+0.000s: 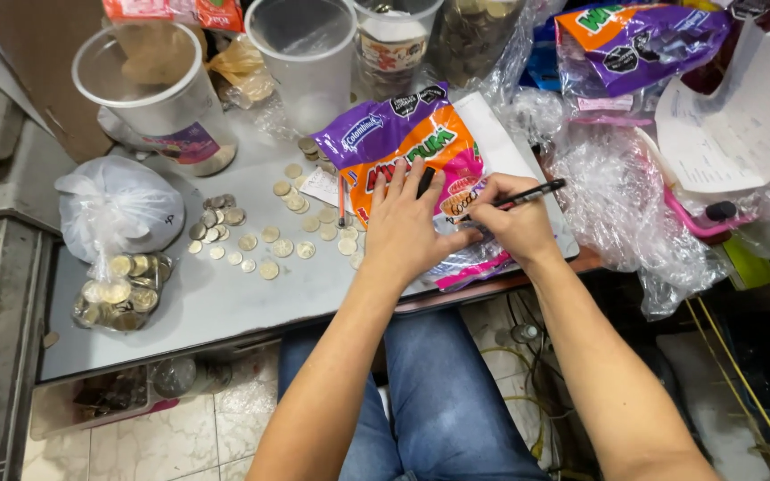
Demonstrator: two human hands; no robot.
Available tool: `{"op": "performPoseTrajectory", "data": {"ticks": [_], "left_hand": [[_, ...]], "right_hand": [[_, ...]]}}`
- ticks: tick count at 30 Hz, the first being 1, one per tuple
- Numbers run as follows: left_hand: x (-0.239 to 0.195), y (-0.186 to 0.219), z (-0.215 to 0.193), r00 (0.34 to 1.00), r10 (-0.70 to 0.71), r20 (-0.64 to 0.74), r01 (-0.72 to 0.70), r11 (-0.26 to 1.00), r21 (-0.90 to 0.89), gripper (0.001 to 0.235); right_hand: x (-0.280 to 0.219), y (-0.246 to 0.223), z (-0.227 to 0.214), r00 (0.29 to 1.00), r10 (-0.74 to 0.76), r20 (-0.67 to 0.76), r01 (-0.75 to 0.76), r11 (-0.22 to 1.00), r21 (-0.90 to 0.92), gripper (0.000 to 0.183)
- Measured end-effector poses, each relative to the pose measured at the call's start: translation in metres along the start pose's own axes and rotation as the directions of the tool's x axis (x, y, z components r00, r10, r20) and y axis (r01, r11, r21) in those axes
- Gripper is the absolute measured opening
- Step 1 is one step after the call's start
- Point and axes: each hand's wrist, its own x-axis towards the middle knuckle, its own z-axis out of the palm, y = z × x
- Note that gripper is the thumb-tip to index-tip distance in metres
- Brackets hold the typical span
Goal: The person sorts a pile of coins on a table by hand, separating them into groups. They then pick up a pen and write on a small piece of paper. Finally, they pick up a purple snack bag, write on it with the pen, and place it on the table.
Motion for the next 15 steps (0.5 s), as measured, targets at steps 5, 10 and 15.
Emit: {"op": "performPoseTrajectory", "data": {"ticks": [5,10,15], "left_hand": [[-0.001,0.002,-0.003,1.000,-0.002,0.007,0.002,1.000,-0.013,0.103],[0.000,0.000,-0.001,1.000,-0.001,0.000,0.001,1.000,-0.003,0.103],[-0.004,-0.003,0.006,0.998,0.042,-0.052,-0.044,0.999,-0.022,0.102]], "right_hand": [[0.001,-0.001,0.000,0.990,-0.018,-0.141,0.006,0.996,-0.084,0.006],[0.000,-0.006,0.001,0.984,-0.015,-0.179,0.001,0.997,-0.080,0.006],[0.000,-0.001,-0.003,0.956,-0.022,-0.292,-0.010,0.994,-0.107,0.008]]}}
